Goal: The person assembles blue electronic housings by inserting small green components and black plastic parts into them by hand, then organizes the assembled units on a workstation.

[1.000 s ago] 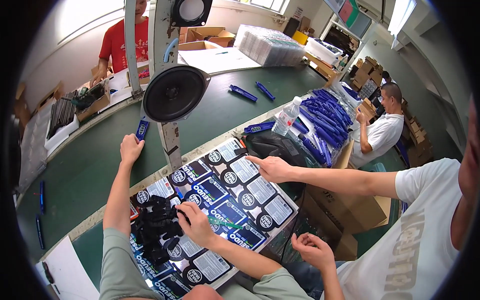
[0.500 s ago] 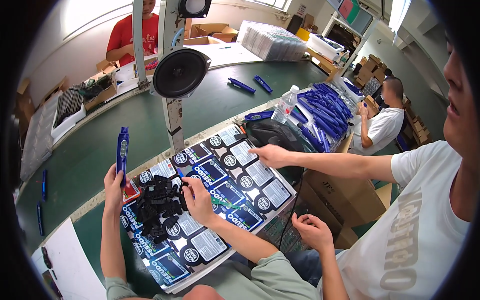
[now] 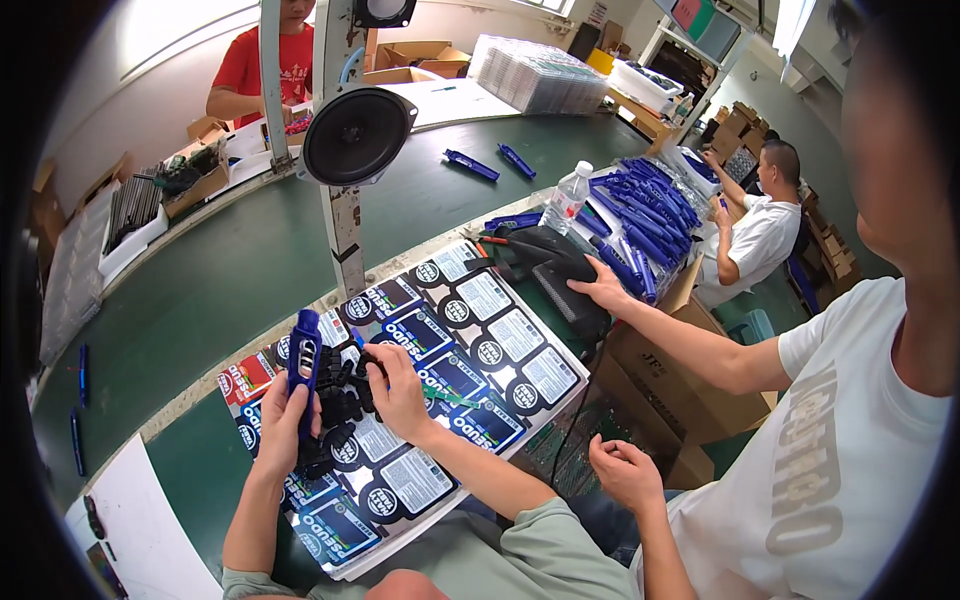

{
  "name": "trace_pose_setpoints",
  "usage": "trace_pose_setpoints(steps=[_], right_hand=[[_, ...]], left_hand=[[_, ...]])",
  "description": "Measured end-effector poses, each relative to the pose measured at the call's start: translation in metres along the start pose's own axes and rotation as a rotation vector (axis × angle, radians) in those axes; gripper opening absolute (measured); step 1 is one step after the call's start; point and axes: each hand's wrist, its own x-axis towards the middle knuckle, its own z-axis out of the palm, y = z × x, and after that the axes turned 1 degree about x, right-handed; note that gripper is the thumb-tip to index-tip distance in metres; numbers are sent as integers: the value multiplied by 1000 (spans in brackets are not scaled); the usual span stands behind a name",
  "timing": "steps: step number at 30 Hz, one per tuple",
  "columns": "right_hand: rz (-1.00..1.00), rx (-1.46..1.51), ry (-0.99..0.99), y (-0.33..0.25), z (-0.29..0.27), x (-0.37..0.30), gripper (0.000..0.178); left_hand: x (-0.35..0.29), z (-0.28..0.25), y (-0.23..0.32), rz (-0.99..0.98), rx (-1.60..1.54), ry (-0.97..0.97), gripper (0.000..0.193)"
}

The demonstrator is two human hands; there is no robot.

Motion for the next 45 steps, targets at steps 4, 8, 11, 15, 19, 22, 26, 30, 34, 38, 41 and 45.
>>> trace_pose_setpoints(steps=[4,8,11,15,19,22,26,30,34,38,41,45], right_hand=[[50,47,-25,3,-2,-3,25],[45,21,-37,1,-6,1,24],[194,144,-27,5,-6,4,20],[448,388,-75,-10,-26,18,19],[410,480,-26,-28,-42,27,26],[454,528,-45,-36,-40,26,27],[446,530,-59,-36,-43,22,23],[357,437,-106,-51,-43,19,18],[81,114,-135,-73,-31,27,17],[-53,-163,-113,-82,-16,26,19],[-121,-280,-58,-77,-11,24,17],[-159,-314,-18,-78,-6,22,13]], left_hand=[[-3,9,-5,-8,-3,-51,13],[-2,10,-9,-20,-23,-42,12],[-1,8,-12,28,-6,-22,18],[-1,3,-12,21,87,-12,33],[2,7,-11,41,72,-41,22],[0,4,-17,57,50,-16,20],[-1,8,-18,93,67,-10,18],[-2,9,-19,73,26,-57,24],[-7,13,-16,91,37,-56,33],[-7,14,-21,97,57,-77,33],[-8,13,-25,107,76,-100,35],[-8,16,-24,91,90,-2,29]])
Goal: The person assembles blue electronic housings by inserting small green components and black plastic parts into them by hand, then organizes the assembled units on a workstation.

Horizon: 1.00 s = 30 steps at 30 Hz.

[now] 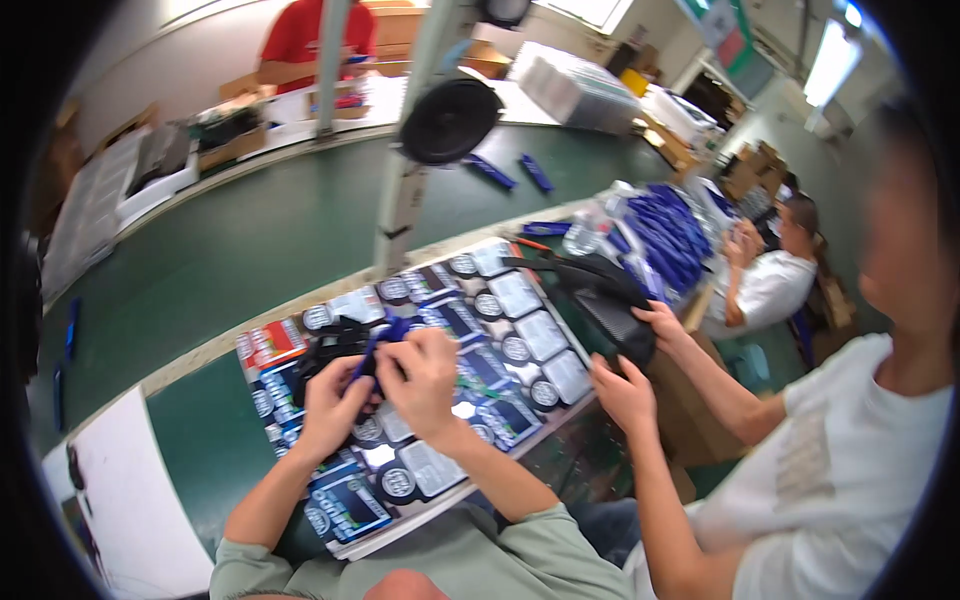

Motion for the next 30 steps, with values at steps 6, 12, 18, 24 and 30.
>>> trace_pose_setpoints(steps=[6,12,18,24,30], right_hand=[[-10,-52,6,-1,-2,-7,37],[453,351,-64,-2,-10,-6,43],[558,678,-138,25,7,-28,15],[491,501,-230,22,-7,-10,19],[451,488,-234,1,7,-13,21]], left_hand=[[-3,2,4,6,137,88,14],[-7,7,6,152,278,104,10],[-8,9,4,232,497,149,14],[0,11,10,315,457,73,23],[-9,3,13,276,519,139,18]])
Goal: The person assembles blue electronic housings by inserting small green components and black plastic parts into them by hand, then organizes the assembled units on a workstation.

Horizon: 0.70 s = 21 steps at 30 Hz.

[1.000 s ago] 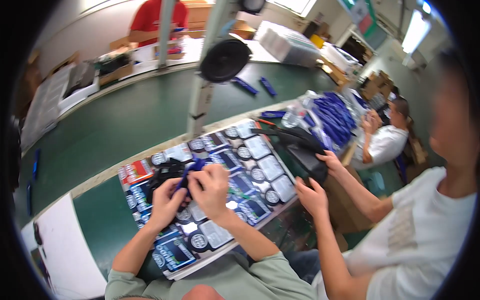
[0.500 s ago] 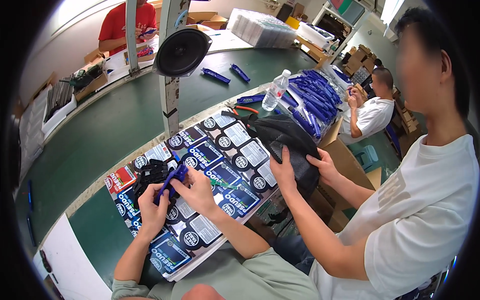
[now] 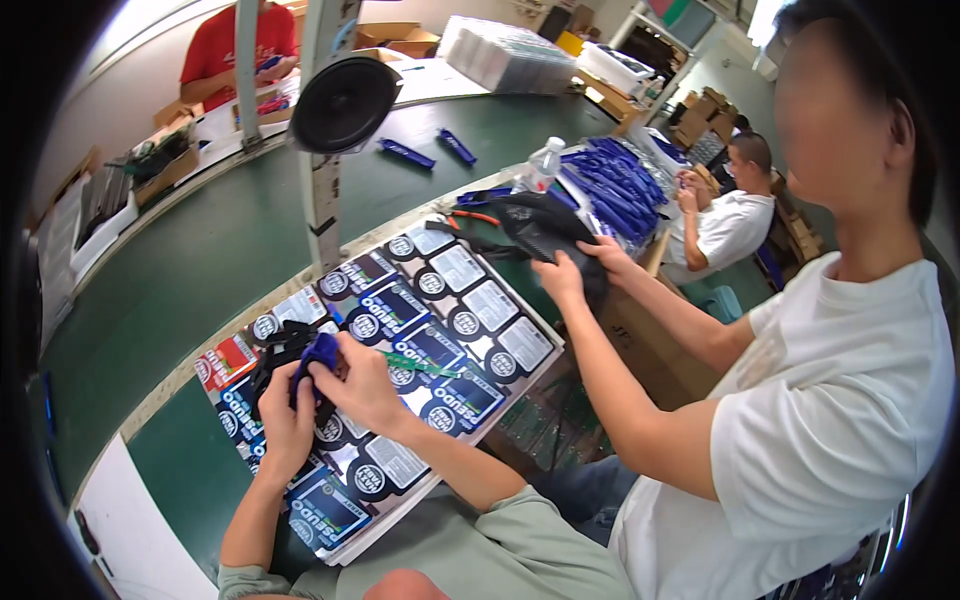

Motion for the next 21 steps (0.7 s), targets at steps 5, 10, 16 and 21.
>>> trace_pose_setpoints(steps=[5,10,16,21], right_hand=[[-3,-17,-31,-2,5,-1,25],[-37,-20,-108,-8,-47,15,27],[-117,-499,-108,41,-104,31,15],[-181,-666,-314,59,-112,14,19]], left_hand=[[-3,-2,-6,26,29,33,15],[13,-10,1,-131,-180,12,14],[29,-30,-4,-175,-380,104,16],[28,-27,-6,-199,-418,62,28]])
